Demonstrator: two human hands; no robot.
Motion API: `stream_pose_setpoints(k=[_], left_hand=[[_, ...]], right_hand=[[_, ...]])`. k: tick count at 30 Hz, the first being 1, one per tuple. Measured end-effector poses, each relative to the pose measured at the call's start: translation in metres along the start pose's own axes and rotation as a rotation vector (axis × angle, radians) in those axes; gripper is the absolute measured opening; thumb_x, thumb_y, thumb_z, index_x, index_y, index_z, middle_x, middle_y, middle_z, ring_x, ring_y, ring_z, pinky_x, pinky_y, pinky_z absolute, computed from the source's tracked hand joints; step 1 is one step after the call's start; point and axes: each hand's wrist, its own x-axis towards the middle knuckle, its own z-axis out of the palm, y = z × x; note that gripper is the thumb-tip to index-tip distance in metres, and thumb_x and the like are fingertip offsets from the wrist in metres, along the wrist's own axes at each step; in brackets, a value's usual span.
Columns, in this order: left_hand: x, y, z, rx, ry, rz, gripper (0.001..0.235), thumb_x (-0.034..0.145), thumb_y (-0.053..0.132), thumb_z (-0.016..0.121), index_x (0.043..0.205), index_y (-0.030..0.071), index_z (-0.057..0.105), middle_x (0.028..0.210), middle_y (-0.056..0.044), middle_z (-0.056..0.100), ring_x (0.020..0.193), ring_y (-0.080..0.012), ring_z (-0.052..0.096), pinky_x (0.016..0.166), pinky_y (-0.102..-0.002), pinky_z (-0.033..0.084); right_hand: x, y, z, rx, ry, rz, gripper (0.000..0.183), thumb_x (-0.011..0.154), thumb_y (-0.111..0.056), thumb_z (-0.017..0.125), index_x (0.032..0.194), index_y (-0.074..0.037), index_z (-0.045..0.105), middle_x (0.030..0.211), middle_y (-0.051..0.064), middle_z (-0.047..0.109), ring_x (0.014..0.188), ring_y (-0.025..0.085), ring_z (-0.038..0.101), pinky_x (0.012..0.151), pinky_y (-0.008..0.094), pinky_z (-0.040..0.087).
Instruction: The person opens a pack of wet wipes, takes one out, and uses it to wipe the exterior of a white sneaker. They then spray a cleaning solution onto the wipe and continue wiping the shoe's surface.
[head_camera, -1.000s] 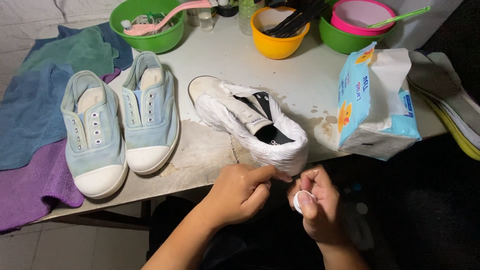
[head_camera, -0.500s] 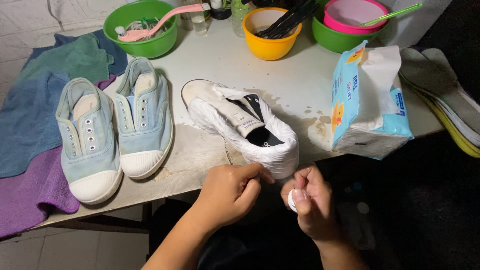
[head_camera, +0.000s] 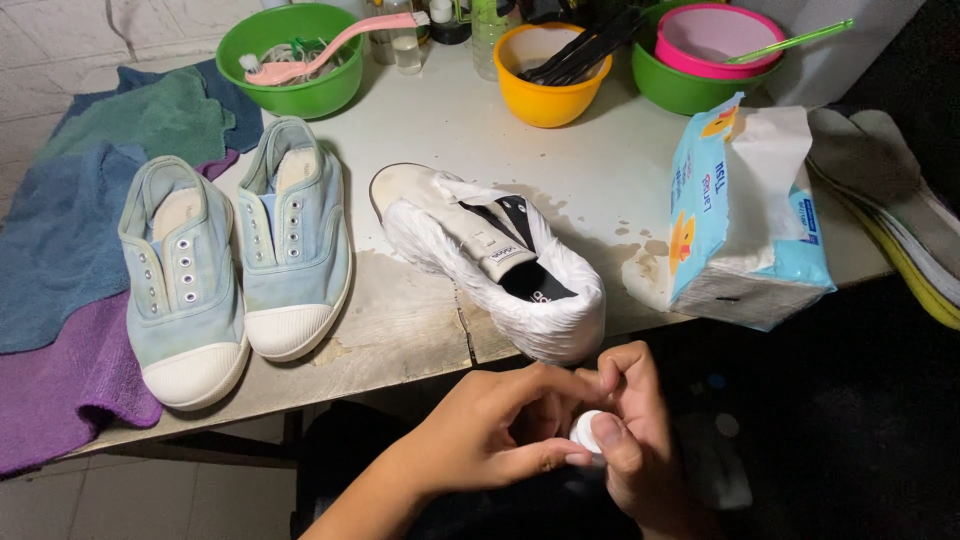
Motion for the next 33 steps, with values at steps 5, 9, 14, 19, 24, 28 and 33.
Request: stream_pose_setpoints(k=[5, 9, 14, 19, 24, 28, 33], left_hand=[[-0.001, -0.004, 0.0, 0.031, -0.041, 0.079, 0.028, 0.101, 0.034, 0.063, 0.12, 0.013, 0.061, 0.09, 0.002, 0.062, 0.071, -0.0152, 0.062, 0.068, -0.029, 0.053], [0.004, 0.006, 0.001, 0.123, -0.034, 0.124, 0.039, 0.095, 0.037, 0.071, 0.127, 0.017, 0.061, 0.101, 0.002, 0.073, 0.07, -0.0132, 0.066, 0.065, -0.025, 0.05], [0.002, 0.002, 0.006, 0.118, 0.04, 0.211, 0.029, 0.101, 0.035, 0.065, 0.117, 0.011, 0.06, 0.083, -0.001, 0.059, 0.065, -0.016, 0.056, 0.061, -0.028, 0.045], [0.001, 0.007, 0.006, 0.426, 0.144, 0.318, 0.03, 0.101, 0.038, 0.066, 0.116, 0.012, 0.065, 0.075, -0.001, 0.05, 0.062, -0.019, 0.05, 0.054, -0.032, 0.041], [0.001, 0.003, 0.001, 0.439, 0.227, 0.318, 0.044, 0.09, 0.042, 0.078, 0.111, 0.006, 0.062, 0.083, -0.001, 0.063, 0.067, -0.0177, 0.063, 0.059, -0.032, 0.05], [-0.002, -0.007, -0.004, 0.446, 0.241, 0.028, 0.02, 0.102, 0.027, 0.053, 0.093, 0.012, 0.063, 0.076, -0.003, 0.065, 0.063, -0.0235, 0.063, 0.052, -0.034, 0.045], [-0.002, -0.016, -0.008, 0.584, 0.286, -0.129, 0.022, 0.101, 0.029, 0.052, 0.088, 0.016, 0.062, 0.069, 0.0, 0.059, 0.062, -0.0231, 0.059, 0.047, -0.039, 0.04]], right_hand=[[-0.004, 0.003, -0.002, 0.098, 0.015, 0.015, 0.051, 0.085, -0.048, 0.071, 0.105, -0.011, 0.041, 0.087, 0.004, 0.037, 0.07, 0.011, 0.039, 0.06, 0.027, 0.035], [-0.004, -0.009, 0.004, 0.08, -0.09, 0.024, 0.052, 0.092, -0.049, 0.068, 0.107, -0.011, 0.037, 0.064, 0.01, 0.057, 0.059, 0.015, 0.052, 0.058, 0.03, 0.044], [-0.006, -0.008, -0.005, -0.073, -0.018, 0.084, 0.069, 0.083, -0.065, 0.072, 0.108, -0.005, 0.049, 0.077, 0.007, 0.056, 0.064, 0.012, 0.056, 0.057, 0.026, 0.043], [0.001, -0.025, -0.005, -0.327, -0.167, 0.091, 0.083, 0.084, -0.089, 0.049, 0.071, -0.009, 0.063, 0.069, 0.0, 0.058, 0.064, 0.012, 0.051, 0.057, 0.03, 0.038], [0.006, -0.012, -0.019, -0.383, -0.119, -0.004, 0.073, 0.091, -0.077, 0.046, 0.066, -0.01, 0.058, 0.061, -0.003, 0.045, 0.056, 0.011, 0.037, 0.052, 0.031, 0.027], [0.014, -0.007, -0.021, -0.493, 0.037, -0.041, 0.052, 0.084, -0.052, 0.049, 0.057, -0.009, 0.06, 0.052, 0.002, 0.054, 0.05, 0.012, 0.048, 0.052, 0.029, 0.036], [0.017, 0.016, -0.031, -0.471, 0.069, 0.003, 0.053, 0.082, -0.054, 0.049, 0.056, -0.009, 0.061, 0.05, 0.001, 0.053, 0.049, 0.013, 0.048, 0.051, 0.03, 0.035]])
